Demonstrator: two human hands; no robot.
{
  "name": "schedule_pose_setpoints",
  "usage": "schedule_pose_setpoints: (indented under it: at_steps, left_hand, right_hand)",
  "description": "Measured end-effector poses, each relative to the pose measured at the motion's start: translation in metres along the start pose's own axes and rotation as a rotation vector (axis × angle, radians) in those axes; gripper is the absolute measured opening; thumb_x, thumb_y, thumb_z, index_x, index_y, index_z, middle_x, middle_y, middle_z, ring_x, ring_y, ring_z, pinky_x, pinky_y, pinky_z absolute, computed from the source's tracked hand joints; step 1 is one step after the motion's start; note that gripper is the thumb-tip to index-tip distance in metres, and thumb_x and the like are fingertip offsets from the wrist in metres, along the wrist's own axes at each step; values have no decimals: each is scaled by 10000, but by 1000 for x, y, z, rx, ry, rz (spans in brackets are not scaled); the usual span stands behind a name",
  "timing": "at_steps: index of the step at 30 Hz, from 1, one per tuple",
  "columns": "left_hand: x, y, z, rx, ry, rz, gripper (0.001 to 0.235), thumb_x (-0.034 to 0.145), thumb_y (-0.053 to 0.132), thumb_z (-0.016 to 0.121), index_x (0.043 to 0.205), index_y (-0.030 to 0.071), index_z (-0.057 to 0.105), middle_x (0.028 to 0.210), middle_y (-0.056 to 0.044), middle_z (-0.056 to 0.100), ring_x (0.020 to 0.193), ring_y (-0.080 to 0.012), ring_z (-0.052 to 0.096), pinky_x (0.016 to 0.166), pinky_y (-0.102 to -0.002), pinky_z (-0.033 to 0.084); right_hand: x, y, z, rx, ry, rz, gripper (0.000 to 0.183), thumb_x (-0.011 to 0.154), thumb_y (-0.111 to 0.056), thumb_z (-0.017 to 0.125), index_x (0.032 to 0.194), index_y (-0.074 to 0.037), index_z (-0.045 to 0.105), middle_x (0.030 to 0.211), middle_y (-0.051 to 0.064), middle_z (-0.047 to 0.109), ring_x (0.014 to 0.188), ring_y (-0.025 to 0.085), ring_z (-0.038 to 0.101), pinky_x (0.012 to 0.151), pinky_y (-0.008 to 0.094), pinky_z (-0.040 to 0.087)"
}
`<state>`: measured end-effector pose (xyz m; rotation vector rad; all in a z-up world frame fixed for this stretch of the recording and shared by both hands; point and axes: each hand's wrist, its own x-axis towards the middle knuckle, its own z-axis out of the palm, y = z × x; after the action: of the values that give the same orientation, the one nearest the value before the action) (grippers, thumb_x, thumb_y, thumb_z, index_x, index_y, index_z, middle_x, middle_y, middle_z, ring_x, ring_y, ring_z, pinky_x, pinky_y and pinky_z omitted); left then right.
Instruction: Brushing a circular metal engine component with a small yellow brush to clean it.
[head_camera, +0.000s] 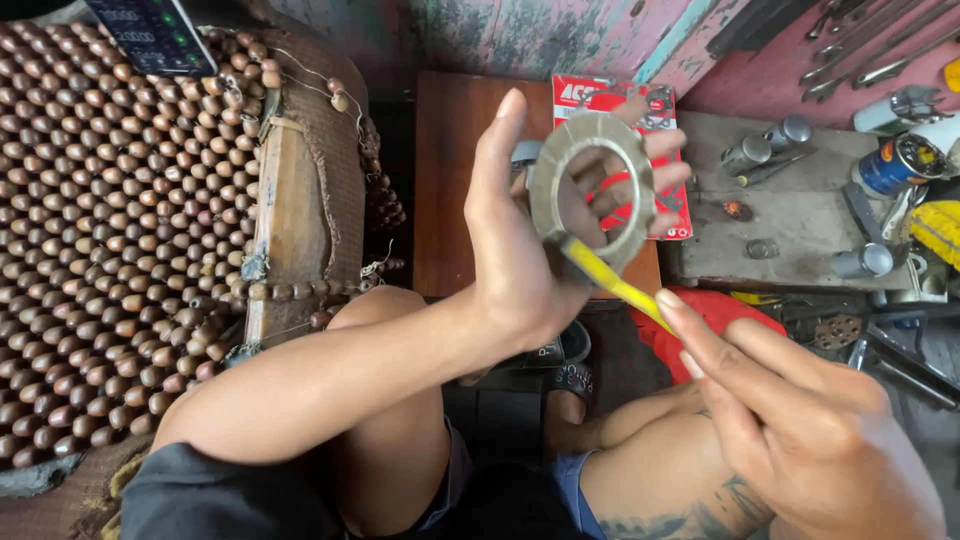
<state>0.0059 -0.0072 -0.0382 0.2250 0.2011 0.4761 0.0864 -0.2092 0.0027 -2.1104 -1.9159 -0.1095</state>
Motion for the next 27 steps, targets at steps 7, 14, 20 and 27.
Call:
schedule_pose_setpoints:
  at_steps: [7, 14, 20, 27]
  left_hand:
    - [-1, -14, -8, -19, -99, -69, 821, 988, 686, 430, 1380, -17, 592, 1265, -265, 672, 1046, -339, 695, 820, -430, 575]
    - [-2, -11, -4, 30, -36, 16, 810, 967, 661, 439, 1373, -16, 621, 1226, -244, 699, 1032, -310, 701, 819, -408, 551]
    - [2, -2, -1, 0, -4, 56, 837, 946, 655, 464, 1383, -44, 612, 1222, -264, 692, 1063, -343, 690, 824, -431, 571]
    - [3, -2, -9, -77, -126, 54, 841, 995, 644, 465, 1440, -63, 568, 1288, -278, 664, 1134, -366, 671, 888, -485, 575]
  right_hand:
    - [4, -2, 3, -10, 105, -79, 372, 974, 101, 633, 1341, 45, 664, 946, 63, 615, 692, 156, 503, 757, 332, 509]
    - [7, 0, 3, -5, 11, 29, 413, 992, 27, 562, 1384, -40, 674, 855, 3, 534, 656, 132, 461, 707, 223, 451]
    - [4, 14, -5, 40, -18, 19, 451, 966, -17, 624, 1407, -112, 649, 848, -32, 583, 600, 115, 426, 667, 115, 368]
    - [-2, 23, -5, 104, -54, 36, 452, 959, -46, 602, 1405, -109, 644, 960, -17, 671, 669, 32, 645, 737, 157, 476]
